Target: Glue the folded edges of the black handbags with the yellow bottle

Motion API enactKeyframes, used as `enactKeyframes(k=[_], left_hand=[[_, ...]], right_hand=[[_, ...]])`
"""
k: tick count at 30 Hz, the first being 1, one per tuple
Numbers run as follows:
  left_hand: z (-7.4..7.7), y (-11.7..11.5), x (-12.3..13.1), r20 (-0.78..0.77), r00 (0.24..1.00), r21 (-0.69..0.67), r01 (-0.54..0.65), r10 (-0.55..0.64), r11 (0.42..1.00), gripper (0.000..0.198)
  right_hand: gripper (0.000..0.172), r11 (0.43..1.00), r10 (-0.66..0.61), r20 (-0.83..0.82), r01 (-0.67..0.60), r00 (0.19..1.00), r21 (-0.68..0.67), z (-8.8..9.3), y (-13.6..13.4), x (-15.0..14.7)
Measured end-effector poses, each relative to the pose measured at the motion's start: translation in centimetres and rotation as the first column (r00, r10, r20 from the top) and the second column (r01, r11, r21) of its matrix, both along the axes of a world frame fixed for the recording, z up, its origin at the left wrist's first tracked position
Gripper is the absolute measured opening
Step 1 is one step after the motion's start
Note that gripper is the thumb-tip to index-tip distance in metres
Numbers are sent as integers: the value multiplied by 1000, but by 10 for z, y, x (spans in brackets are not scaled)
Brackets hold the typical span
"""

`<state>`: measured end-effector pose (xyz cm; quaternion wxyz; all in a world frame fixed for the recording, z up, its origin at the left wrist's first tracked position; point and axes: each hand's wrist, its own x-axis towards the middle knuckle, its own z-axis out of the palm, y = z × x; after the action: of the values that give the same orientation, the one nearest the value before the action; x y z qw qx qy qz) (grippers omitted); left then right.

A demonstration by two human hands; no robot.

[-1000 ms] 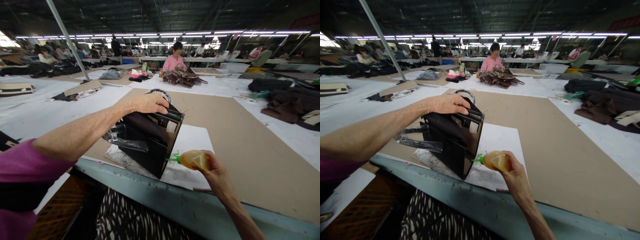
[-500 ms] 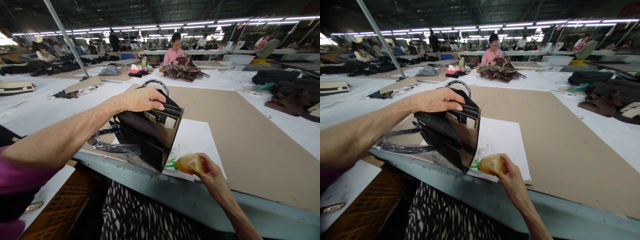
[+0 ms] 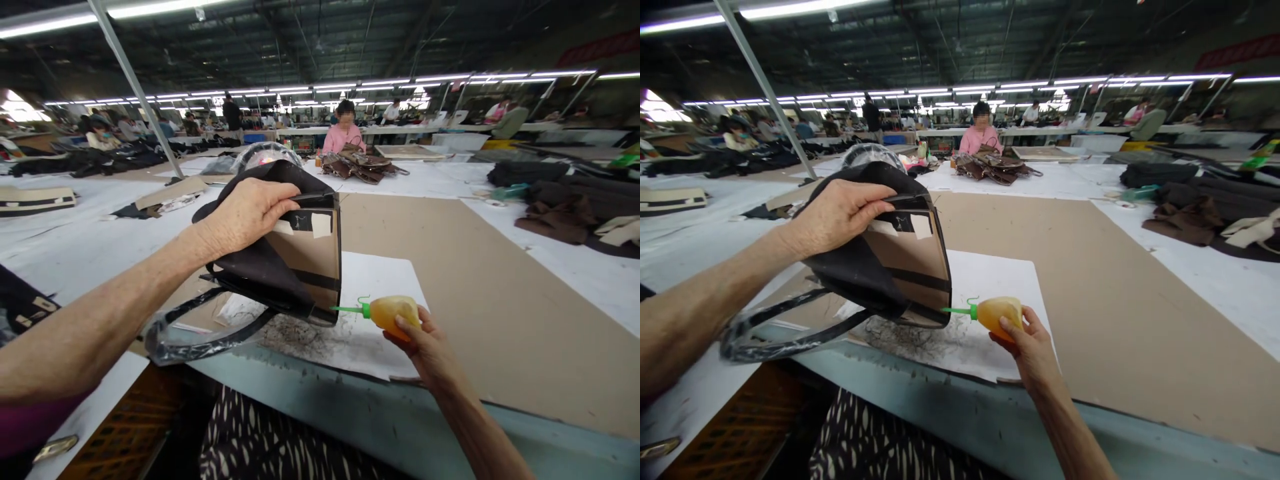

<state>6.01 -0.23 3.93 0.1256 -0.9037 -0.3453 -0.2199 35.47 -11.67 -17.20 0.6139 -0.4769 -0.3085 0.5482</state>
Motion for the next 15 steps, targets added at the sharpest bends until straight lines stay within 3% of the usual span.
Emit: enactKeyframes(k=[3, 9, 15], left_hand=[[-20, -10, 6, -8, 1000, 125, -14, 15, 992, 31], [-70, -59, 18, -81, 995, 200, -40, 57, 979, 28], [-73, -78, 9, -40, 999, 261, -17, 29, 965, 29]], right_hand=[[53, 999, -32, 15, 32, 999, 39, -1, 10, 2], [52, 995, -72, 114, 64, 991, 74, -13, 19, 7], [54, 994, -82, 262, 59, 962, 93, -21, 18, 9]])
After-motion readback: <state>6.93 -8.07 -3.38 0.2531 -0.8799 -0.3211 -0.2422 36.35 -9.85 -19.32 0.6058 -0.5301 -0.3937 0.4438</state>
